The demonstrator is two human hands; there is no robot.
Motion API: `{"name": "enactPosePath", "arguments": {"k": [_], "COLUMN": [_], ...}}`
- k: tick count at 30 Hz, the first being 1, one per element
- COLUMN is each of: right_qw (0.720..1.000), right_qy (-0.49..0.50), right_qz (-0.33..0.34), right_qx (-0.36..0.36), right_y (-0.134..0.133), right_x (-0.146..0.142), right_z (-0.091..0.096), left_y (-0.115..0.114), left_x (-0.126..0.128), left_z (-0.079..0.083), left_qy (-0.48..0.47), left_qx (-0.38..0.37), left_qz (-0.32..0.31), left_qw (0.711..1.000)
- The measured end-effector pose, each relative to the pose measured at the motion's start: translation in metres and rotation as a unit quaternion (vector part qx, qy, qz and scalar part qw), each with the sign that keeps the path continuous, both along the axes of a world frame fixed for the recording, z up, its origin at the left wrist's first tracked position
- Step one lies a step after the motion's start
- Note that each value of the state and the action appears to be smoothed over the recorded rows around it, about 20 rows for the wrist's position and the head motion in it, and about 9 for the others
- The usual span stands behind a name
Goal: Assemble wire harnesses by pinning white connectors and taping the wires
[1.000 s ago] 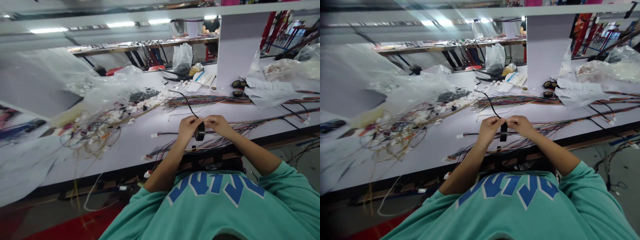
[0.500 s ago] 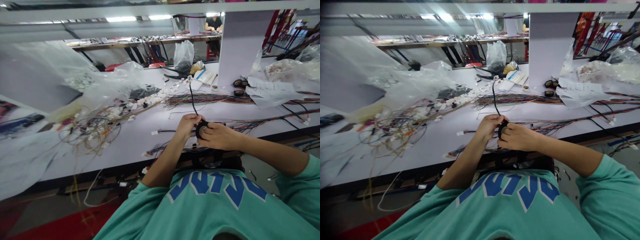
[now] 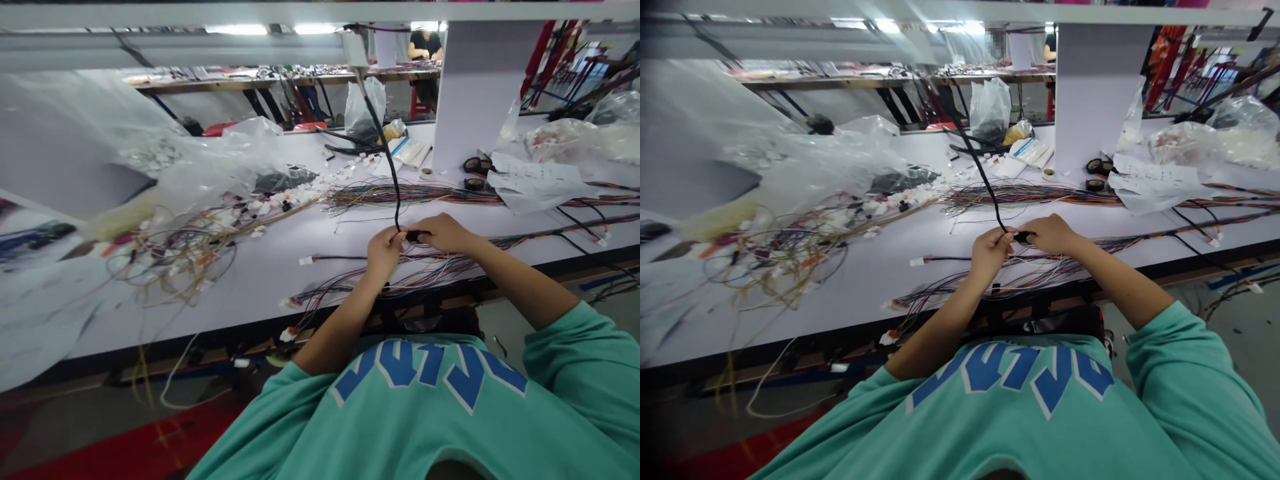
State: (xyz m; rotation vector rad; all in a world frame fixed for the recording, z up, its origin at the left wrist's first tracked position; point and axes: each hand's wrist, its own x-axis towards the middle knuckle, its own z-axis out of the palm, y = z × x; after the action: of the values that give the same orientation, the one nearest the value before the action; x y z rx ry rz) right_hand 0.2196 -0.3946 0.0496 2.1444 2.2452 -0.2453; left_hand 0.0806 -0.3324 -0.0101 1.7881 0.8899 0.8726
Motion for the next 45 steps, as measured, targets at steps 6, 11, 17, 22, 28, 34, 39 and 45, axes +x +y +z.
{"name": "enactPosePath", "arguments": {"k": [6,11,17,22,28,34,39,45], "right_qw": [0.999,0.998,0.999,0.998,0.996,0.997,0.999,0.992], "right_qy": [-0.029,-0.054,-0.041,-0.054,-0.076,-0.074,-0.047,0.044], "right_qz": [0.000,0.004,0.020,0.020,-0.003,-0.002,0.014,0.086], "right_qx": [-0.027,-0.026,-0.027,-0.031,-0.038,-0.037,-0.012,0.083], "right_y": [0.001,0.002,0.000,-0.001,0.000,0.001,0.006,0.021], "right_x": [-0.005,-0.012,-0.011,-0.013,-0.022,-0.024,-0.015,0.005], "right_z": [-0.011,-0.016,-0.012,-0.010,-0.007,0.001,0.008,-0.007], "left_y": [0.002,0.004,0.007,0.009,0.008,-0.005,-0.015,-0.011], "left_x": [0.001,0.004,0.008,0.002,-0.001,-0.001,-0.002,-0.004], "left_z": [-0.005,-0.008,-0.014,-0.008,0.000,0.011,0.020,0.037], "left_qy": [-0.043,-0.072,0.058,0.143,0.170,0.229,0.381,0.426], "left_qx": [-0.154,-0.179,-0.197,-0.120,-0.090,0.015,0.203,0.328], "left_qz": [-0.052,-0.052,-0.040,-0.053,-0.062,-0.036,0.003,-0.035], "left_qw": [0.986,0.980,0.978,0.981,0.979,0.973,0.902,0.843]}}
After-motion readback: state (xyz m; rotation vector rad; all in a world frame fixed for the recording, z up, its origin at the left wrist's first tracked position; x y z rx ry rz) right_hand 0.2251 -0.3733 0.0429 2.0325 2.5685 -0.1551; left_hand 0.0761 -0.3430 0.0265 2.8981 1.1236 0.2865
